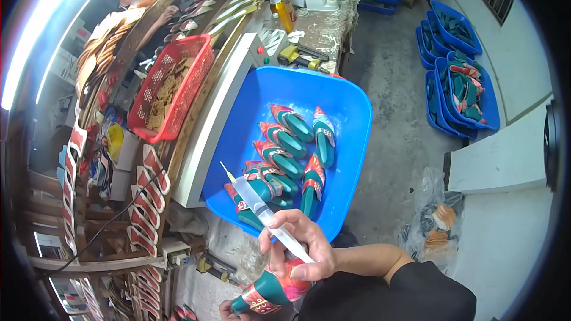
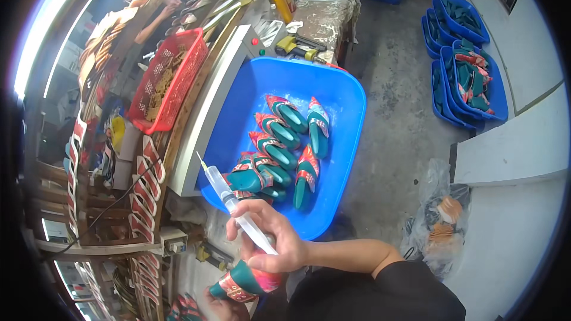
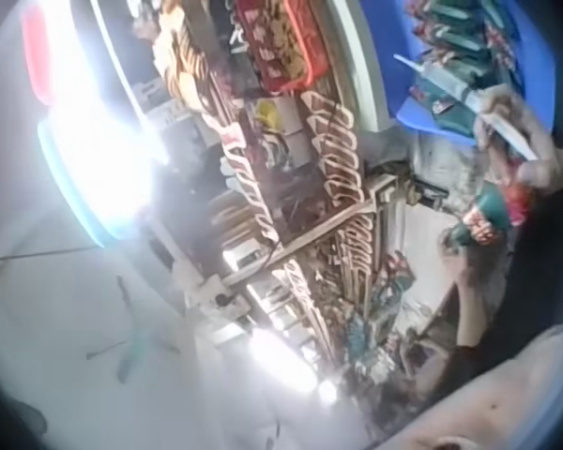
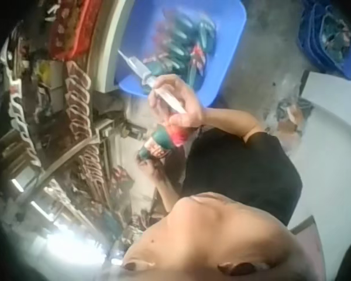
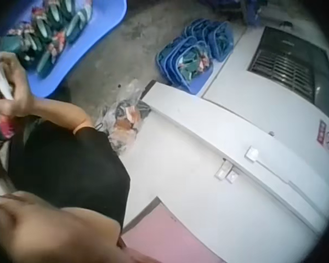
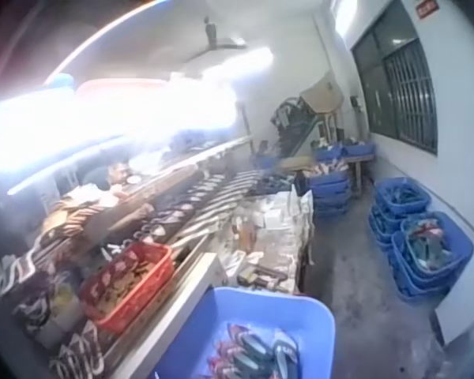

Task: The person takes shoes on shoe lasts, applies liquid along their edges using a syringe, and places them into a blue bin.

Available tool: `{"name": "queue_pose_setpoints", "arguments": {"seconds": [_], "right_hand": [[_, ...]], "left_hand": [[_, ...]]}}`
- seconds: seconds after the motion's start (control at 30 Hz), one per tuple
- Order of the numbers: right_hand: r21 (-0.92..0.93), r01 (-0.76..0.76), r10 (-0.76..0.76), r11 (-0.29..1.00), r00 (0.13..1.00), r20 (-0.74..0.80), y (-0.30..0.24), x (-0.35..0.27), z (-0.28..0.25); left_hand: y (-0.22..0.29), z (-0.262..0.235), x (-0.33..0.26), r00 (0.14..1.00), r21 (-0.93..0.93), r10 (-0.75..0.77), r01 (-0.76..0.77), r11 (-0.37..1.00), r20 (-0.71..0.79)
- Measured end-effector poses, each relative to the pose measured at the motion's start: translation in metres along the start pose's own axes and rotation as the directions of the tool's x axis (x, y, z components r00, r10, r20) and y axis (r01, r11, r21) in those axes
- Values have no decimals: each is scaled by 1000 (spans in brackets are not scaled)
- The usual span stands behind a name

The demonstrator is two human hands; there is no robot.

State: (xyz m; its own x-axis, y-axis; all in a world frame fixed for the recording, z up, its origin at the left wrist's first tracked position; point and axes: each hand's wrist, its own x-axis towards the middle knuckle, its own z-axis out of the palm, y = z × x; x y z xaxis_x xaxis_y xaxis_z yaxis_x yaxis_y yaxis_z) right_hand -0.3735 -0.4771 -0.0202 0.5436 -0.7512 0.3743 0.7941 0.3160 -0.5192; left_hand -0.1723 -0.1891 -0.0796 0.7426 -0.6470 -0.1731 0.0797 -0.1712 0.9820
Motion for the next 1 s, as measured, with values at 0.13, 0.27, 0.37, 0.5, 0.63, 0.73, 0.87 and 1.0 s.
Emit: {"name": "queue_pose_setpoints", "arguments": {"seconds": [0.13, 0.27, 0.37, 0.5, 0.63, 0.73, 0.87, 1.0], "right_hand": [[36, 106, -105, 994, 994, -40, -10, 6, -1], [-80, 218, -208, 973, 971, 122, -13, 9, 8], [-376, 453, -286, 808, 860, 422, -4, 3, 18], [-542, 450, -84, 710, 818, 569, 12, -29, 43], [-464, 479, -137, 745, 791, 596, 11, -40, 52], [-322, -22, 157, 947, 904, 399, -9, -47, 33], [-49, -290, 292, 956, 912, 290, -49, -33, 23], [5, -336, 315, 942, 889, 333, -72, -26, 17]], "left_hand": [[13, 42, 2, 991, -144, -84, 99, 985, 105], [40, 111, -4, 972, -96, -153, 172, 980, 181], [78, 134, -10, 882, 187, -223, 157, 970, 415], [73, 132, -2, 832, 23, -221, 244, 970, 510], [31, 106, 11, 886, -369, -291, 422, 828, 360], [-5, 79, 28, 845, -499, -291, 507, 702, 449], [61, 92, 8, 940, -561, -88, 270, 782, 329], [92, 99, 2, 942, -504, 59, 123, 855, 331]]}}
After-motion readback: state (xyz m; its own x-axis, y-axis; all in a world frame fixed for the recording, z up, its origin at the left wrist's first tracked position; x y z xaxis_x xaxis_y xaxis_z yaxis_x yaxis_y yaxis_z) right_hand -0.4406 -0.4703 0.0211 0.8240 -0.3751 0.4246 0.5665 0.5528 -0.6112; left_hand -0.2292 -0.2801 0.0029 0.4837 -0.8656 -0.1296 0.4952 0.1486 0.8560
